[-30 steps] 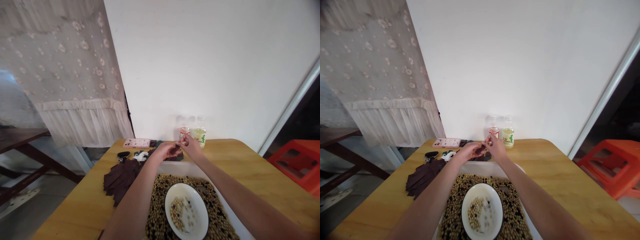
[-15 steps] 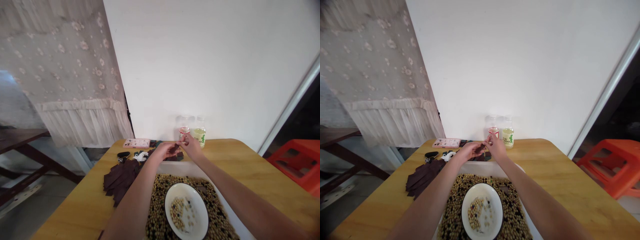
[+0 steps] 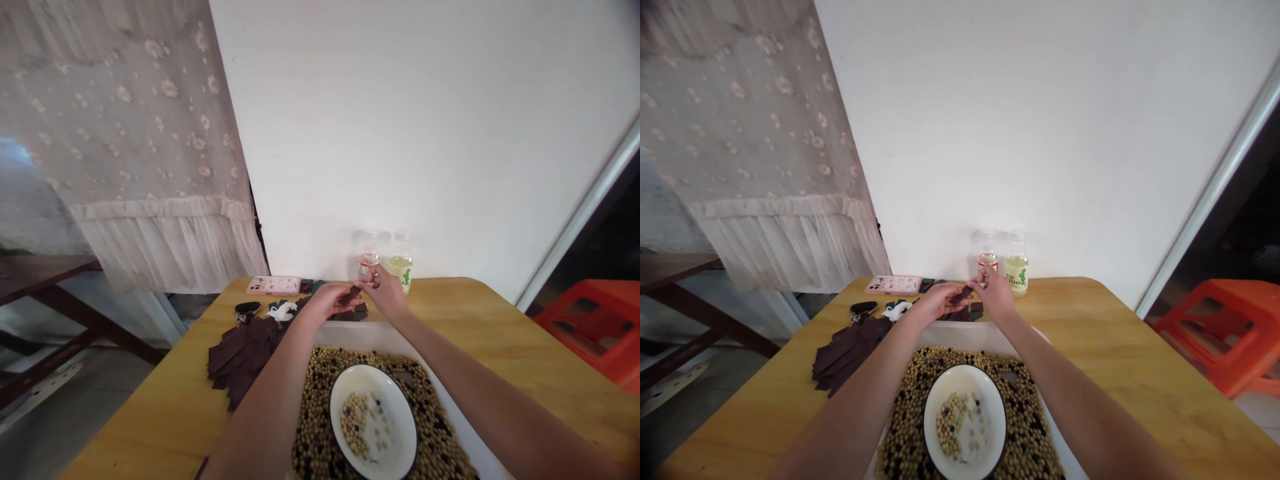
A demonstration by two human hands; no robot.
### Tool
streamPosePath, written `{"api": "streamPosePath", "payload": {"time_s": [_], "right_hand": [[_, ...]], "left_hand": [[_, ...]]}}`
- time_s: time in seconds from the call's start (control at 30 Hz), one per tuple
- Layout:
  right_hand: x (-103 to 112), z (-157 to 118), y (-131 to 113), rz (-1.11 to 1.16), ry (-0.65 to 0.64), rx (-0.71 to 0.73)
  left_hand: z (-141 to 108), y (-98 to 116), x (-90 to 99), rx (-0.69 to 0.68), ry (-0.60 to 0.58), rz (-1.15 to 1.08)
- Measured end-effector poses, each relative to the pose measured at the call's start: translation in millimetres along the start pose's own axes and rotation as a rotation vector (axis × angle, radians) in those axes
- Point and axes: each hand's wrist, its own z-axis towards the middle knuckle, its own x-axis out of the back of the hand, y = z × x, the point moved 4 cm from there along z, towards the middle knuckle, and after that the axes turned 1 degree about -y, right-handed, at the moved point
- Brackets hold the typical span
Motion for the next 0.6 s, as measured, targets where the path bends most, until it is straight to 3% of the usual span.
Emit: {"api": "streamPosePath", "payload": {"time_s": [0.6], "right_hand": [[-1.5, 0.2, 2.4, 0.024, -0.021, -0.009]], "left_hand": [[-0.7, 0.3, 1.1, -0.008, 0.021, -0.026]]}}
